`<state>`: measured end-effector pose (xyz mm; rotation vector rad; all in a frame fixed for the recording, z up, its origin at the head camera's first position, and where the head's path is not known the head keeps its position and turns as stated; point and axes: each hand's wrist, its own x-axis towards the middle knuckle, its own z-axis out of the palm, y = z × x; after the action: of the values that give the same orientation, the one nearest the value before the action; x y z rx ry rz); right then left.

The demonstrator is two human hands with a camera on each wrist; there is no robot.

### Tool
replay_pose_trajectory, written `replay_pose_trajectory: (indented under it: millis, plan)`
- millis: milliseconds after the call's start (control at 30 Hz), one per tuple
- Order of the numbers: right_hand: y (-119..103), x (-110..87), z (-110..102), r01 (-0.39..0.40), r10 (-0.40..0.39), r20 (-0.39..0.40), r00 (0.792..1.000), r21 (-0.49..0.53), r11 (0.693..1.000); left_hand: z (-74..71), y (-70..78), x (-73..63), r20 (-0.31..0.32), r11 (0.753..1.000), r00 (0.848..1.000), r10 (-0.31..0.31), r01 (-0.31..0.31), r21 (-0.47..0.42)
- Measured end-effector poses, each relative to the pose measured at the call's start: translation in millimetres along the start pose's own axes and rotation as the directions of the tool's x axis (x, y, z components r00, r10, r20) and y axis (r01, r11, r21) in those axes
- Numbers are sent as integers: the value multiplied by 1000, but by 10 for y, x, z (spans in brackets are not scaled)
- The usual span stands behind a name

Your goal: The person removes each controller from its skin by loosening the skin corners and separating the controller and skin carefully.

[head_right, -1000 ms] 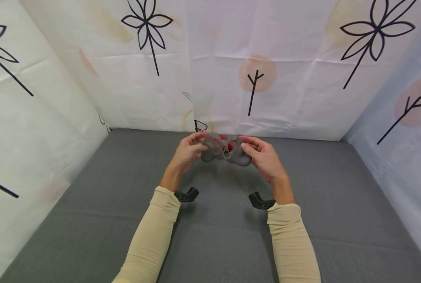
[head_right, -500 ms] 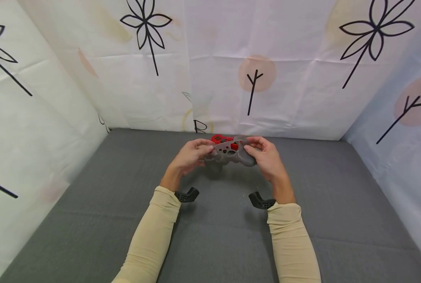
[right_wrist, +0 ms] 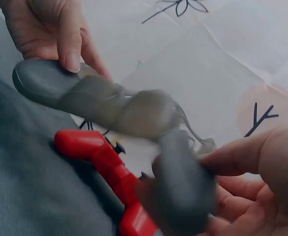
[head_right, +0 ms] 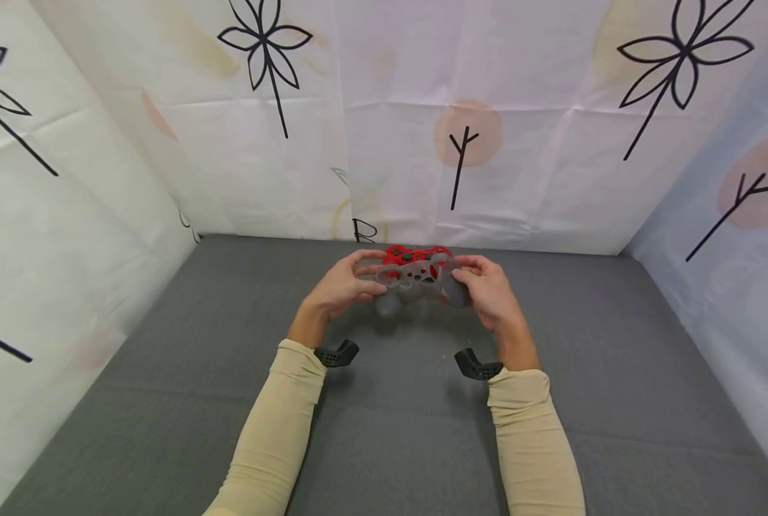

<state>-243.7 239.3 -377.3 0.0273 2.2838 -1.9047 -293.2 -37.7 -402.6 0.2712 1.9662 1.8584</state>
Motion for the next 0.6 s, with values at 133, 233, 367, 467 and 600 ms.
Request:
replay_pose_trajectory:
  millis: [133, 233, 367, 467, 600]
  plan:
    - [74, 8, -37, -57, 60, 10, 998, -174, 983, -6, -29, 6, -91, 996, 996, -17, 25, 87]
    - [149, 18, -57, -101, 118, 55, 991, -248, 963, -2, -58, 11, -127, 983, 991, -39, 61, 176]
    - [228, 33, -68, -138, 170, 91, 981, -287, 948, 19, -76, 9, -117, 958, 990, -80, 109, 265]
    - [256, 33, -72, -146, 184, 96, 978, -308, 940, 40, -63, -7, -92, 946, 988, -121, 143, 291]
    - [271, 46, -66, -147, 194, 110, 975, -335, 930, 53, -41, -25, -85, 938, 984, -155, 174, 301]
